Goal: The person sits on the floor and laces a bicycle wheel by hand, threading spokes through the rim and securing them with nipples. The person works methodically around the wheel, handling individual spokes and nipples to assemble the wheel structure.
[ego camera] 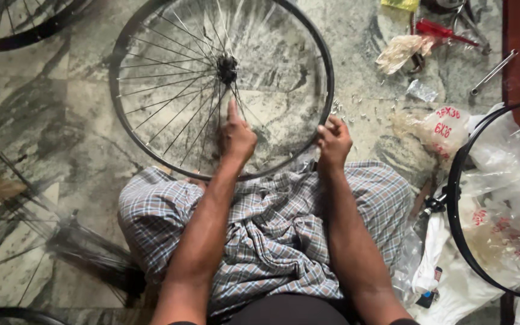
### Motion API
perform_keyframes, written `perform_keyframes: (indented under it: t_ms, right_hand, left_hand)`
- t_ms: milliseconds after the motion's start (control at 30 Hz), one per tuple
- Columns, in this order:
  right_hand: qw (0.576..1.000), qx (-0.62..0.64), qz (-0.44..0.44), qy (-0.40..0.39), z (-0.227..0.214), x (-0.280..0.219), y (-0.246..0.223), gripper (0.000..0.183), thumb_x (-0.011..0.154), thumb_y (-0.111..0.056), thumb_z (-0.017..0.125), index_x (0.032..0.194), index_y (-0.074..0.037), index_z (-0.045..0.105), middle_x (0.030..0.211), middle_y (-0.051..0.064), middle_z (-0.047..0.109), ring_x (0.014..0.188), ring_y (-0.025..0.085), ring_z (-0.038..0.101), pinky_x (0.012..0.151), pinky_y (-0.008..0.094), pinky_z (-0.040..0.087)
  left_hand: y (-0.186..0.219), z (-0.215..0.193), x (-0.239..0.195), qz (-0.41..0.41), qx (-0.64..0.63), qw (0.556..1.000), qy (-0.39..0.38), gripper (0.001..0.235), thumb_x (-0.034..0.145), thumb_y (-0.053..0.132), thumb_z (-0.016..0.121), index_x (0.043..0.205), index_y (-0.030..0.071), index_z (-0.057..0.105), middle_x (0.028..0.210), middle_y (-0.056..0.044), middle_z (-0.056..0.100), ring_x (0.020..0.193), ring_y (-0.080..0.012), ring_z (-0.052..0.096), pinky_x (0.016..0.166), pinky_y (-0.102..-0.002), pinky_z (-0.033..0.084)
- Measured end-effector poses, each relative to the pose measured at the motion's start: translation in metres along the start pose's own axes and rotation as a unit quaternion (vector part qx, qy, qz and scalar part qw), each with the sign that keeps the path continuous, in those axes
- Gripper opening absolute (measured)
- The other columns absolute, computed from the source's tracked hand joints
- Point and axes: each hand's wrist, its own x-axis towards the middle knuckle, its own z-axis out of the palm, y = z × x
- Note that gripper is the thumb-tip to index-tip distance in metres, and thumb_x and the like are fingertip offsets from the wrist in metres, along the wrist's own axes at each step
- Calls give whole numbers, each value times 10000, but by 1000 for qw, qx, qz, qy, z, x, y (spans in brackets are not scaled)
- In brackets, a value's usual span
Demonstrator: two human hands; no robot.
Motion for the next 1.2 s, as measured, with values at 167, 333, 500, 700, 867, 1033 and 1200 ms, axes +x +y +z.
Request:
perform_keyframes:
  t_ms: [167,333,500,700,867,1033,1200]
  right_hand:
    - [986,163,-16,-36,8,2,-27,466,925,52,624,1374,-9,512,1234,128,631,1017,184,652,878,321,581]
    - [980,172,-26,-95,24,-13,-47,450,954,42,574,1396,8,498,1360,165,592,1188,234,610,1017,376,532]
    - [981,163,-18,-104,33,-12,-57,443,970,29,557,1408,15,499,1389,182,583,1228,255,601,1060,396,523]
    - [971,196,16,-134,28,-9,-68,427,959,33,548,1384,24,512,1366,193,587,1199,280,626,1067,440,531]
    - [990,-1,57,-128,15,24,-85,358,914,3,584,1269,46,608,1270,217,643,1116,300,661,1014,456,575]
    - [835,-537,-120,-35,-14,63,-89,451,844,-39,624,1294,-38,642,1330,190,648,1248,307,626,1122,397,490]
    - [831,-553,-51,-5,-12,64,-32,707,865,-228,764,1458,-31,433,1490,290,392,1362,423,430,1139,494,372]
  left_hand:
    - [23,0,-20,312,237,894,218,617,684,77,641,1301,88,616,1274,-219,617,1202,-414,537,1029,-631,352]
    - [24,13,-23,375,333,864,53,292,895,41,606,1150,150,694,1092,-140,623,1108,-311,574,1116,-694,308]
    - [13,25,-8,372,366,853,4,419,954,-13,555,1366,45,607,883,-143,652,841,-250,614,743,-426,499]
    - [7,34,-5,356,316,879,-40,241,1008,11,535,1247,25,565,796,-172,674,776,-302,680,593,-449,552]
    - [14,30,-12,259,191,943,-90,369,901,69,554,1245,-41,478,848,-246,677,789,-409,699,675,-531,561]
    - [23,30,-24,107,105,974,-170,373,911,92,496,1263,-27,465,997,-319,692,926,-482,691,844,-577,527]
    - [15,36,-23,42,97,972,-209,349,867,144,532,1176,-7,589,1115,-332,676,1073,-504,656,945,-559,504]
